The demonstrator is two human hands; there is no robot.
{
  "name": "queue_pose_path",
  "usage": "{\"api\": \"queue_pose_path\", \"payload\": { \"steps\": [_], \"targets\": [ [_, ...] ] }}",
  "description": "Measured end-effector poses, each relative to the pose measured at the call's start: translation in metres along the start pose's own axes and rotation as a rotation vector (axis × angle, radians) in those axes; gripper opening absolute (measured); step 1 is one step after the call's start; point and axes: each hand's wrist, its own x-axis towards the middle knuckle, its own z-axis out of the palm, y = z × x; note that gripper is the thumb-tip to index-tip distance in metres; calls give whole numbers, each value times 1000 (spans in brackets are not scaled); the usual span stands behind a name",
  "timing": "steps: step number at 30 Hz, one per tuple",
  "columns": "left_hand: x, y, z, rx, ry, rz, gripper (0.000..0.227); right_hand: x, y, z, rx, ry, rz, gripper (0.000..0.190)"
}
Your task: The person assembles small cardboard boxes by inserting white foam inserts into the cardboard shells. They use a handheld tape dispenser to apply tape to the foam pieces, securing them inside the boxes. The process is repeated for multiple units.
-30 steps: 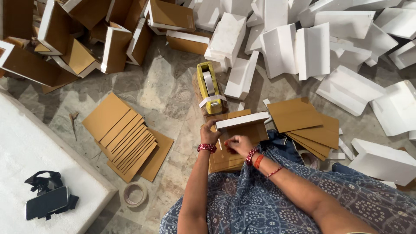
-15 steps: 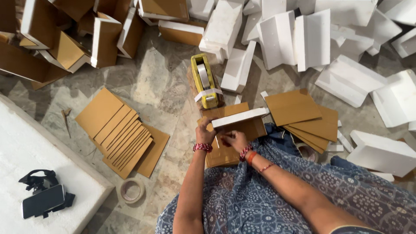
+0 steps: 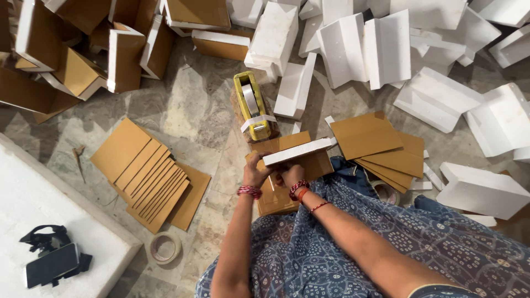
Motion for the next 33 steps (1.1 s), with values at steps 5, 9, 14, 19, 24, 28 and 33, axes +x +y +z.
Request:
{"api": "queue_pose_path", "payload": {
  "steps": [5,9,14,19,24,28,33],
  "targets": [
    [9,-59,40,79,98,-56,27,-4,-29,-21,-737,45,-587,18],
    [5,-77,42,82,88,-87,33,-39,-102,-57,-1085,-343,-296,25],
    [5,-71,40,107,56,-150,44,-9,-176,-26,-818,-81,-690,15],
    [4,-62,39,86,70,-193,44,26,-188,7,-318,-364,-204,16],
    [7,-64,37,123,91,-20,40,44,-158,19,-201,-288,-314,18],
    [3,-68,45,28,86,-62,30,67,-142,29,-874,-117,-377,36],
    [-9,-58,49,-24,224,-309,43,112,-107,26,-1279,-282,-242,31]
  ]
}}
